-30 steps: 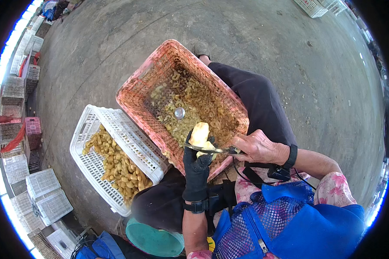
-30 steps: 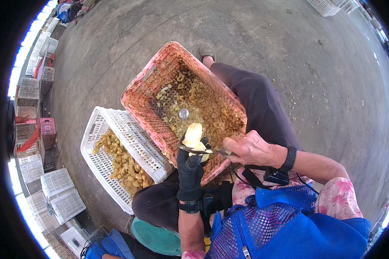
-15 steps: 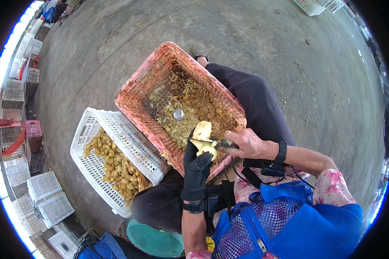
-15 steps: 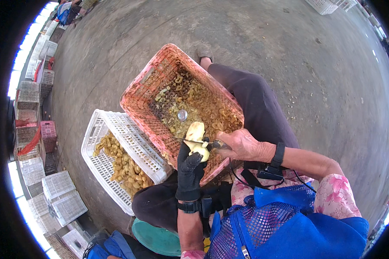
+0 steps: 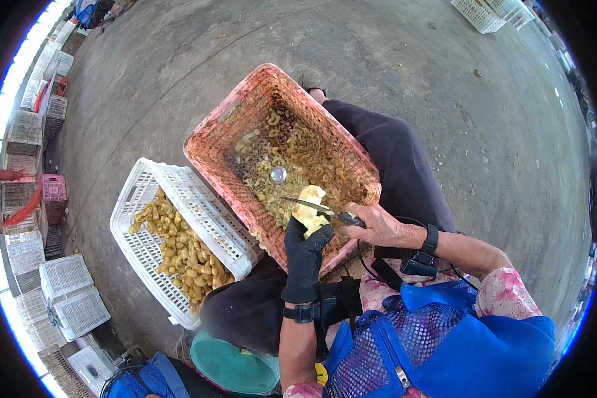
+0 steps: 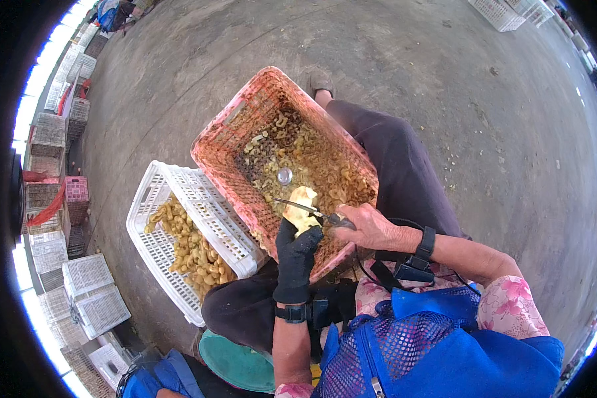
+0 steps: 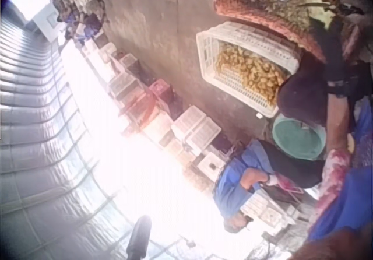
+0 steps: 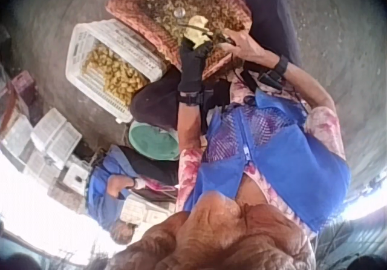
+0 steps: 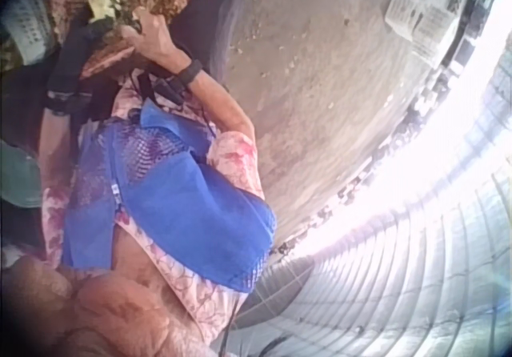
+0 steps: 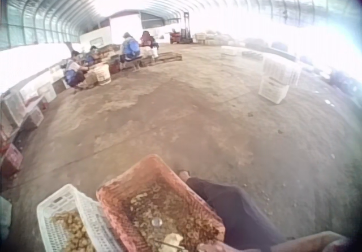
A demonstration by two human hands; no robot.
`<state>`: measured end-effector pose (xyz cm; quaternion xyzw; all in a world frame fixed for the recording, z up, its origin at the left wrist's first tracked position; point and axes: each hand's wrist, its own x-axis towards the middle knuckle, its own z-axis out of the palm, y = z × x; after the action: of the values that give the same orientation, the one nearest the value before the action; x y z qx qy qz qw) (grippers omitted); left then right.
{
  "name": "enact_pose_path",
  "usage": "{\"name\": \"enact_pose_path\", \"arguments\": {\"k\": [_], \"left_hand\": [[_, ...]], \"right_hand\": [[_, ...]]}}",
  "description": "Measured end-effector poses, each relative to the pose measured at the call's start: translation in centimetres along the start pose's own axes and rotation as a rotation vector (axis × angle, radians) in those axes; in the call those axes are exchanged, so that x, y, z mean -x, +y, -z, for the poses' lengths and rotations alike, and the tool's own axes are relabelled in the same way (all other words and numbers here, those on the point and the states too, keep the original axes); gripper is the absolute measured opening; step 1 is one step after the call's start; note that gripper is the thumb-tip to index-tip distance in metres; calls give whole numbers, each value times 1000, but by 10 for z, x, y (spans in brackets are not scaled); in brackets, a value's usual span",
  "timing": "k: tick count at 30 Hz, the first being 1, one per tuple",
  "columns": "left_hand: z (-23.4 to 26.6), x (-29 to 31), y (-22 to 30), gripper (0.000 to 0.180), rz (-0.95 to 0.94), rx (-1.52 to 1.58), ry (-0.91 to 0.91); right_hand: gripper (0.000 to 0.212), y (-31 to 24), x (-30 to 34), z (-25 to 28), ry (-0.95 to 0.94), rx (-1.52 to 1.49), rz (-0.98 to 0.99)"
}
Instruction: The person peels small yellow produce items by hand using a small scraping tool over a red crate and then places the peeled items into a white basket.
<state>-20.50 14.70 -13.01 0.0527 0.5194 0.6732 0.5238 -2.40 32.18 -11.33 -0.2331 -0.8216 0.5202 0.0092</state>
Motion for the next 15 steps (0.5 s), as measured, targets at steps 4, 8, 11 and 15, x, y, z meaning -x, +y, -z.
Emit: {"name": "enact_pose_path", "arguments": {"k": [4,8,11,15], "left_hand": [[-11,6,-2,67,-63,96,-8],[-4,4,4,61,-189,-188,24],[-1,-1,2,57,-145,-245,89],[9,-4,-6,49,-136,-258,122]], "right_hand": [[38,-18,1,5,-31,-135,-27],[40,-12,7,8,-24,-23,-13],[38,-16,8,4,81,193,96],[38,-24,3,2,80,415,161]]}}
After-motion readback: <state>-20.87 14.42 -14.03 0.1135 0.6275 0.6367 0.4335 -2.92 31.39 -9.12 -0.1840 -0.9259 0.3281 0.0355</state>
